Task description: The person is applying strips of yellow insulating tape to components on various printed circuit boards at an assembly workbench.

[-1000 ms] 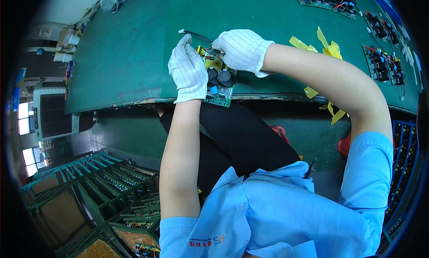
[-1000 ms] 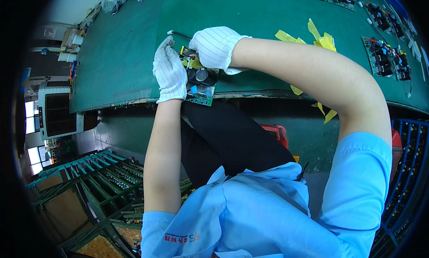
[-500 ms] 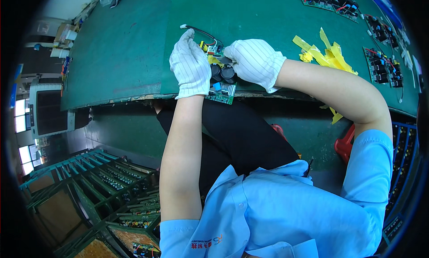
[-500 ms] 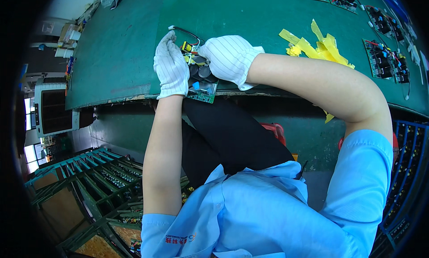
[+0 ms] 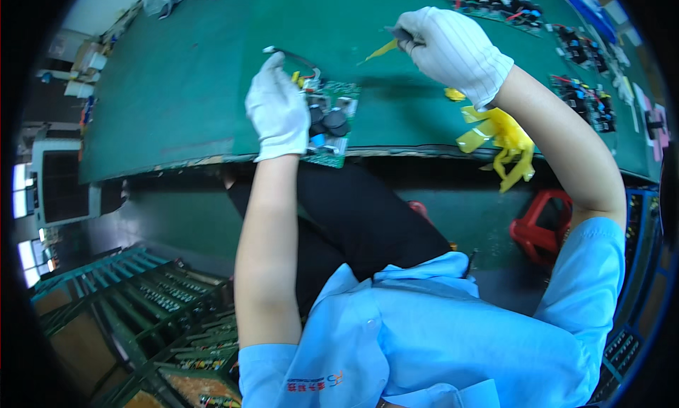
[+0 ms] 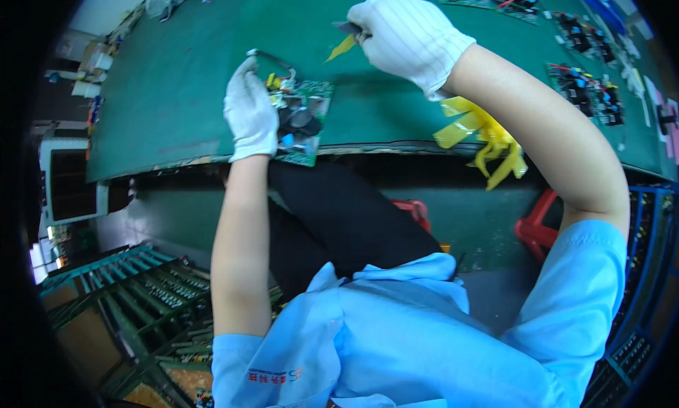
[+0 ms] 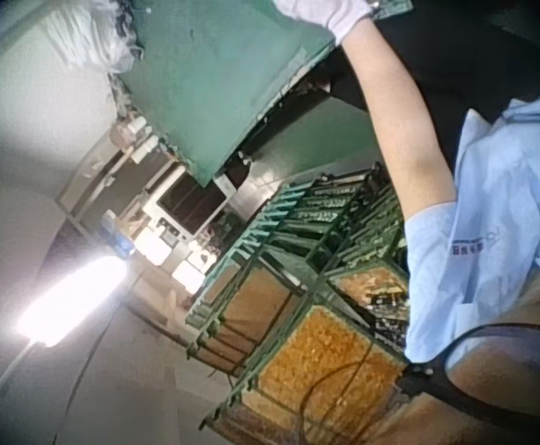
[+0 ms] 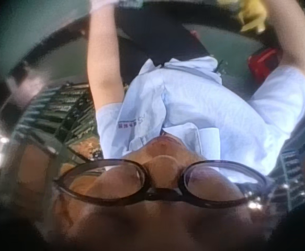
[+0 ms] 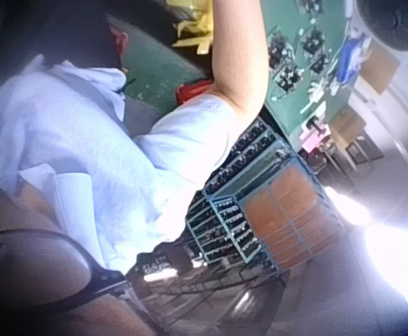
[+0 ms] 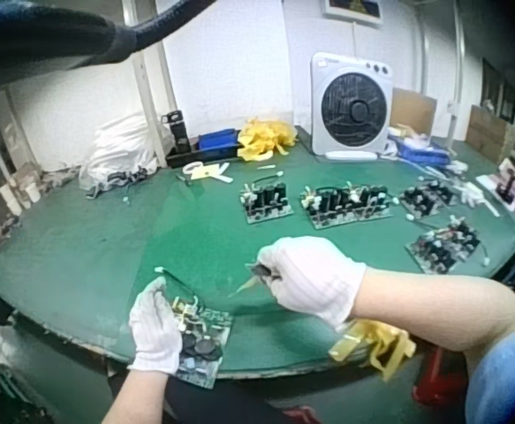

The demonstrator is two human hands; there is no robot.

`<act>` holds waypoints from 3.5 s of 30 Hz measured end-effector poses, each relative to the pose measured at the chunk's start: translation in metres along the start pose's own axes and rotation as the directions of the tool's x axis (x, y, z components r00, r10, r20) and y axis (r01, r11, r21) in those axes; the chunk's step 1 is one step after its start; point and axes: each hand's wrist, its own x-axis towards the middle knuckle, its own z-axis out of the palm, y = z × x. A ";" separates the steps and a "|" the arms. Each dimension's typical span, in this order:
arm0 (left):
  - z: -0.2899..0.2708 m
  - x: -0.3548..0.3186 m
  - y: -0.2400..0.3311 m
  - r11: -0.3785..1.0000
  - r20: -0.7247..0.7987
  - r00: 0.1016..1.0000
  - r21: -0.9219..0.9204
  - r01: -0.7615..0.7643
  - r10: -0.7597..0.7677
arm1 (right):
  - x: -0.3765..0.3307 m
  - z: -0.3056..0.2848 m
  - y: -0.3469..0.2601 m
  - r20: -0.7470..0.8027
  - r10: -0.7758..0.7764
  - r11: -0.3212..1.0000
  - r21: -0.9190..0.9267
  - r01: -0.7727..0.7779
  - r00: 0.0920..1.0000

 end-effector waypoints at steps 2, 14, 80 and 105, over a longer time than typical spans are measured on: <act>-0.002 0.000 -0.005 1.000 0.006 1.000 -0.006 0.015 -0.015 | -0.013 -0.013 0.026 -0.019 0.037 0.997 -0.068 -0.038 0.999; -0.002 -0.002 -0.003 0.999 0.023 0.998 0.023 0.049 -0.050 | -0.116 -0.064 0.064 0.195 0.235 0.951 -0.250 -0.184 0.952; -0.036 -0.026 0.013 -0.689 0.779 0.624 -0.486 0.537 -0.063 | -0.098 0.021 -0.092 -0.076 0.277 0.801 0.568 -0.186 0.958; -0.020 -0.038 -0.011 -0.740 0.863 0.506 -0.345 0.577 -0.008 | -0.062 0.120 -0.107 -0.440 0.173 0.914 0.404 0.022 0.881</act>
